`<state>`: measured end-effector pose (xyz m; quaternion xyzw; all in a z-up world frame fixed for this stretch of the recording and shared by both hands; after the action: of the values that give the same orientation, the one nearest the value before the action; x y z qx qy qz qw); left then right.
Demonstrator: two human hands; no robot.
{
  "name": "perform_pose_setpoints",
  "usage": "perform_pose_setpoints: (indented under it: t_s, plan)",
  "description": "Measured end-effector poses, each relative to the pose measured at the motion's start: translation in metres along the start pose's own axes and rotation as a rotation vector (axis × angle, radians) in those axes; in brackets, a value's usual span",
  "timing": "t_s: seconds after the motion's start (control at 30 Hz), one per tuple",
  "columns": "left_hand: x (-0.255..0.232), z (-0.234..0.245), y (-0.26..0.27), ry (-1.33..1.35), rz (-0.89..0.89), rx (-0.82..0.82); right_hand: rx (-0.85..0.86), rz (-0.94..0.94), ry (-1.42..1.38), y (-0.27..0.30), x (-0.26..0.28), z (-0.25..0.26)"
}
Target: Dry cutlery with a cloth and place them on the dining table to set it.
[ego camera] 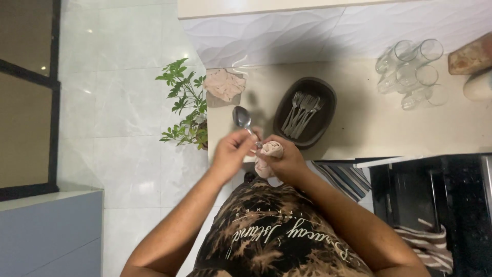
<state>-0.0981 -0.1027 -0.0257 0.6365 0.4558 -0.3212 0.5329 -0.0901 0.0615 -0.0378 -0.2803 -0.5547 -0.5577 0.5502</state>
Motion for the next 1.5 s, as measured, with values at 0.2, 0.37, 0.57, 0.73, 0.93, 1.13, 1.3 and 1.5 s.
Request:
perform_pose_setpoints:
  t_s: [0.2,0.37,0.57,0.73,0.93,1.13,1.3,1.5]
  plan:
    - [0.019,-0.037,-0.007,-0.055,-0.009,-0.154,0.132,-0.068,0.127,-0.008,-0.034,0.029]
    - [0.018,-0.052,-0.015,-0.004,0.035,-0.089,0.125,-0.032,0.091,0.003,-0.019,0.075]
    - [0.045,-0.094,-0.011,-0.131,0.078,-0.047,-0.084,0.459,0.066,-0.018,0.023,0.132]
    - [0.053,-0.123,-0.005,-0.19,0.093,-0.084,-0.146,0.817,0.404,-0.036,0.014,0.141]
    - [0.068,-0.134,0.0,-0.284,0.166,-0.1,-0.036,1.085,0.544,-0.042,-0.003,0.149]
    - [0.068,-0.147,0.009,-0.33,0.209,-0.105,0.026,1.063,0.485,-0.041,-0.025,0.151]
    - [0.073,-0.155,0.016,-0.333,0.236,-0.084,0.0,0.986,0.498,-0.059,-0.026,0.168]
    - [0.068,-0.162,0.018,-0.187,0.211,-0.085,-0.117,0.384,-0.259,-0.057,-0.012,0.192]
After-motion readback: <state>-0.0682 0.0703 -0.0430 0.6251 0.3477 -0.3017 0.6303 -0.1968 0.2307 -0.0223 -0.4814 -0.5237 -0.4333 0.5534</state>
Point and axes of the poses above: each hand's wrist, its own y-axis away from the middle knuckle, its own z-axis out of the back of the hand, x = y × z, the point moved 4 cm from there along -y, towards the middle knuckle, and after that the axes turned 5 degrees about z, right-handed, at the moved point
